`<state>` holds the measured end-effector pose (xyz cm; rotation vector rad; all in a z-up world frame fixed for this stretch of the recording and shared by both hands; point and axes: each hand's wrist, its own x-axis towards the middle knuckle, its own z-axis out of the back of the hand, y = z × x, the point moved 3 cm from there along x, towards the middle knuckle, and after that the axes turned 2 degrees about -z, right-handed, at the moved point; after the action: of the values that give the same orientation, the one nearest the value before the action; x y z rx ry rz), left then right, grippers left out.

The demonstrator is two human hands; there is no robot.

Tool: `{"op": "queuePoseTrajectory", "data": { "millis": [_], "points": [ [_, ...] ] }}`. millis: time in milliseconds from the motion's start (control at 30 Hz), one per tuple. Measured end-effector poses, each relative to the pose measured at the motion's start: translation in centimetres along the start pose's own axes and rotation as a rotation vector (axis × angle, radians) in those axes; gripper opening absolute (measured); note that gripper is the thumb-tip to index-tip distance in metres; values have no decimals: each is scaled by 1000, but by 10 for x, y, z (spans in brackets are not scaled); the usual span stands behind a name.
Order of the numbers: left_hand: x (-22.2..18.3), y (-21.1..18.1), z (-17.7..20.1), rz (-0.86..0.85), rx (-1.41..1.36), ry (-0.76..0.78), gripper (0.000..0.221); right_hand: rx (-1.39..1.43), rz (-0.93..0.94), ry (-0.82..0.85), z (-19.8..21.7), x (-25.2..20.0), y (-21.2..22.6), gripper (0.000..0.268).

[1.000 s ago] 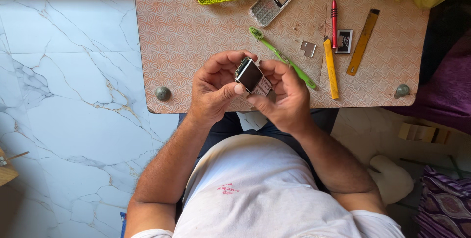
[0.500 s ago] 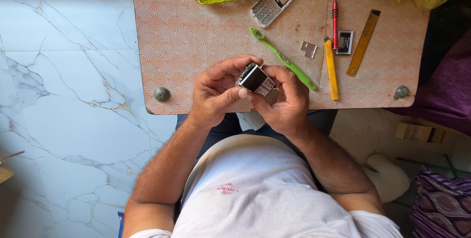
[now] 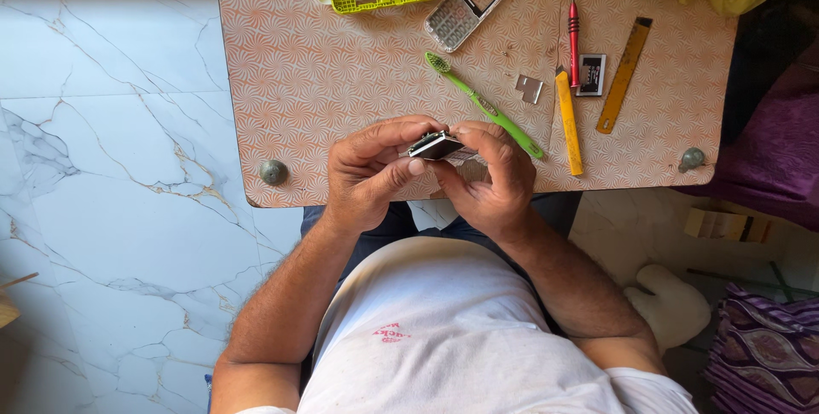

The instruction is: The person cleans internal phone components with a toothbrush, fits a circuit board onto a keypad assembly, and applies adhesive from a tube to the edges before joining the parts into a casing.

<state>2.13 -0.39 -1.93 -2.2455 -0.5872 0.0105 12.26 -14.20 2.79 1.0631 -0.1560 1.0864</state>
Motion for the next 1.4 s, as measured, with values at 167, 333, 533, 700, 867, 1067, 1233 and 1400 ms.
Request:
{"op": "queuePoseTrajectory", "data": {
  "millis": [167, 333, 533, 700, 867, 1067, 1233, 1400],
  "points": [
    [1, 1, -2, -22, 23, -2, 32, 3, 10, -6, -2, -1, -3, 51],
    [2, -3, -3, -16, 24, 8, 31, 31, -1, 20, -3, -2, -7, 52],
    [1, -4, -3, -15, 43, 8, 31, 43, -2, 21, -5, -5, -9, 51],
    [2, -2, -2, -40, 41, 11, 32, 34, -10, 21, -6, -6, -9, 51],
    [2, -1, -2, -42, 50, 1, 33, 51, -24, 29, -6, -6, -9, 52],
    [2, -3, -4, -51, 123, 17, 31, 8, 23, -11, -9, -8, -12, 56],
    [4, -2, -4, -62, 100, 0, 31, 34, 53, 8, -10, -8, -15, 55],
    [4, -1, -4, -61, 77, -20, 30, 34, 51, 5, -12, -9, -16, 53]
  ]
}}
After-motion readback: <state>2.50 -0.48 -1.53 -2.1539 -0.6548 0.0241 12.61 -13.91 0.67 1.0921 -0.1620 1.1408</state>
